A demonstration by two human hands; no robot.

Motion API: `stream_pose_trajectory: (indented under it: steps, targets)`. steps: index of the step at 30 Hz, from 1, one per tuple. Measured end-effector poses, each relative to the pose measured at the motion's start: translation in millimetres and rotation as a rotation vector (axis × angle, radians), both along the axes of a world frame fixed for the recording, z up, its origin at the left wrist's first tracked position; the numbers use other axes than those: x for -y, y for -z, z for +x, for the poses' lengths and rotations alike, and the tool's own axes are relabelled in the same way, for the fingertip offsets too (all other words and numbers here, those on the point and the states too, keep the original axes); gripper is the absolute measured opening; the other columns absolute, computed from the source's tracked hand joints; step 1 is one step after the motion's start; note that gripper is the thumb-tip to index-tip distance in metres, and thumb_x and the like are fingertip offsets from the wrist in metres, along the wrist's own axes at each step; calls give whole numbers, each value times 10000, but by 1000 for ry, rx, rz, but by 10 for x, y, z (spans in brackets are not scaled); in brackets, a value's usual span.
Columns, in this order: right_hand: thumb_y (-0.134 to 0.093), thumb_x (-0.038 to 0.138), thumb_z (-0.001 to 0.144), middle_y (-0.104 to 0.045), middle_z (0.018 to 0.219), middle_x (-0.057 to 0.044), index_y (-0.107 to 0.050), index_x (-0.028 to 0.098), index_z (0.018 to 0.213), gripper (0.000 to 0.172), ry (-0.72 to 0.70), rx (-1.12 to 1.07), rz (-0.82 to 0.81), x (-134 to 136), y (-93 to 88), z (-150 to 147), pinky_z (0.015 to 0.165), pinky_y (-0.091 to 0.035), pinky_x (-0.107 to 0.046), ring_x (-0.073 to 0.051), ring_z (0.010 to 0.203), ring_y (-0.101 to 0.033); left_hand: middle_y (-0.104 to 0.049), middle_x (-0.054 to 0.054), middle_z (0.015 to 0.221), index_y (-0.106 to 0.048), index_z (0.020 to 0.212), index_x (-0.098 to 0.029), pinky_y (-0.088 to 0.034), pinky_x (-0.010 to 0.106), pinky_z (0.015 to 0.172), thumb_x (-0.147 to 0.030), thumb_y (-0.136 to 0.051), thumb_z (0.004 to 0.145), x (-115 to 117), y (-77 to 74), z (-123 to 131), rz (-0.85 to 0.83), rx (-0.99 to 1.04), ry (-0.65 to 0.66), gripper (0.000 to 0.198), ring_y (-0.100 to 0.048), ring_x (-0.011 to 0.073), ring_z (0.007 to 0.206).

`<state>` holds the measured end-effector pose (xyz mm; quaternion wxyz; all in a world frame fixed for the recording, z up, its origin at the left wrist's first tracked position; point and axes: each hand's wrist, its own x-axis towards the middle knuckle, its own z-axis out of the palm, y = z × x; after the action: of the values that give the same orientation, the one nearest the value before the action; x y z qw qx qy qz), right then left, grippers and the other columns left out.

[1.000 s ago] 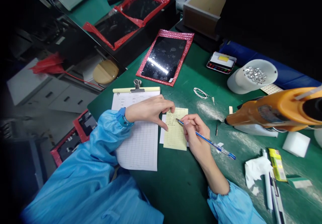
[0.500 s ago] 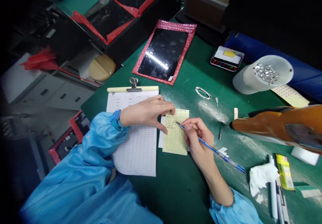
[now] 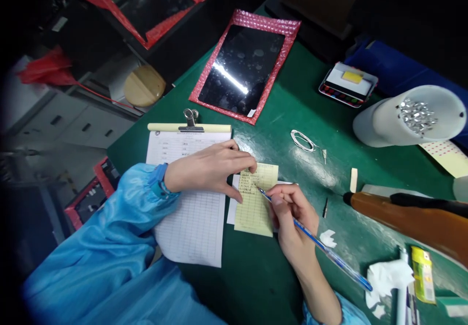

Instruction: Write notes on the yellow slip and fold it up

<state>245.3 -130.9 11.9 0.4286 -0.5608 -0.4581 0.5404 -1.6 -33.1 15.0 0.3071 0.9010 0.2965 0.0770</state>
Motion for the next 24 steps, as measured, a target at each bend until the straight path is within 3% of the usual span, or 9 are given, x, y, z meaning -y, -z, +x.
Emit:
stream_pose_trajectory:
  steps: [24]
  targets:
    - [-800, 488, 1071, -550, 538, 53, -769, 273, 927, 260, 6, -15, 25, 3, -27, -7, 403, -299, -269, -138, 412, -458, -855, 62, 1248, -618, 1226, -230, -380, 396, 939, -507, -860, 1065, 36, -39, 1, 38, -56, 13, 402, -736, 260, 1018]
